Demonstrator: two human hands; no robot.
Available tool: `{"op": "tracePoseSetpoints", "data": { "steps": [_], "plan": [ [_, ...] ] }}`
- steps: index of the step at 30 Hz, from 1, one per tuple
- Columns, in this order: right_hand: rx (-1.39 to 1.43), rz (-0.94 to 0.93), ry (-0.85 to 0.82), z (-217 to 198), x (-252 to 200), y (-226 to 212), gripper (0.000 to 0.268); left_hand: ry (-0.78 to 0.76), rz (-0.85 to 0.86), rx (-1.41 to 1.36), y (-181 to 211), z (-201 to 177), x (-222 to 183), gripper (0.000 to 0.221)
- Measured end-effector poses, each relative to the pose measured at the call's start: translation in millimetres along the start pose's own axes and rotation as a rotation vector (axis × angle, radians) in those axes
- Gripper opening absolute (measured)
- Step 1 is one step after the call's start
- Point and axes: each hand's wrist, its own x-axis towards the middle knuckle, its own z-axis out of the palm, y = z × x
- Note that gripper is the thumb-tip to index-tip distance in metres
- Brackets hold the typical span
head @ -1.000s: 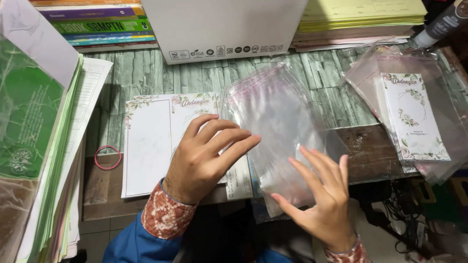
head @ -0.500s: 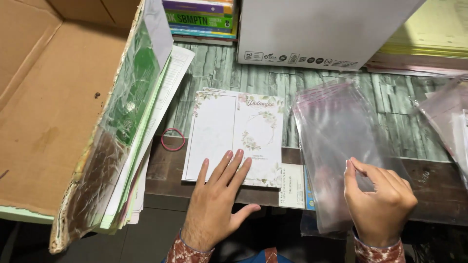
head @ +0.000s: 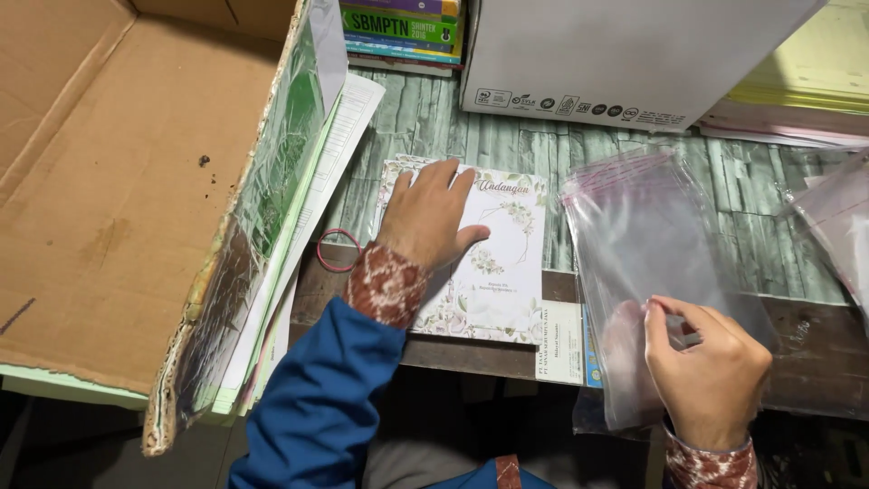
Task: The person folds paper invitations by hand and places them one at a time into clear plastic sleeves.
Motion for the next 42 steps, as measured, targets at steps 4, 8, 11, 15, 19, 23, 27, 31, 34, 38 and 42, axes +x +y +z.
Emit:
{"op": "tracePoseSetpoints", "data": {
  "steps": [4,8,11,15,19,23,27,31,34,38,42],
  "plan": [
    [0.079,0.028,0.071,-3,0,-1,0.006,0.002,0.085,0.001,2,9,30,0.080],
    [0.046,0.004,0.057,-5,-1,2,0.004,0.008,0.096,-0.001,6,4,37,0.076],
    [0.020,-0.028,0.039,-6,0,1,0.002,0.023,0.101,-0.037,8,-5,37,0.075],
    [-0.046,-0.028,-0.065,-6,-3,0,0.010,0.129,0.099,-0.167,8,-10,36,0.062],
    [-0.087,0.026,-0.193,-14,-1,-5,0.024,0.432,0.252,-0.266,11,-38,18,0.026],
    [0.066,0.010,-0.166,-25,8,-15,0.051,0.427,0.410,-0.464,19,-83,-5,0.019],
    [0.789,0.264,-0.267,-41,33,-55,0.045,0.331,0.538,-0.619,23,-109,-12,0.016],
    [1.053,0.520,-0.526,-18,35,-71,0.051,0.278,0.592,-0.728,39,-106,-5,0.019],
    [1.050,0.420,-0.425,-2,29,-74,0.047,0.402,0.511,-0.543,50,-78,-7,0.032],
    [1.196,0.642,-0.285,7,18,-63,0.034,0.602,0.133,-0.341,76,-64,-69,0.077],
    [1.410,0.823,-0.208,8,12,-38,0.046,0.515,-0.501,-0.709,74,-38,-125,0.096]
  ]
}}
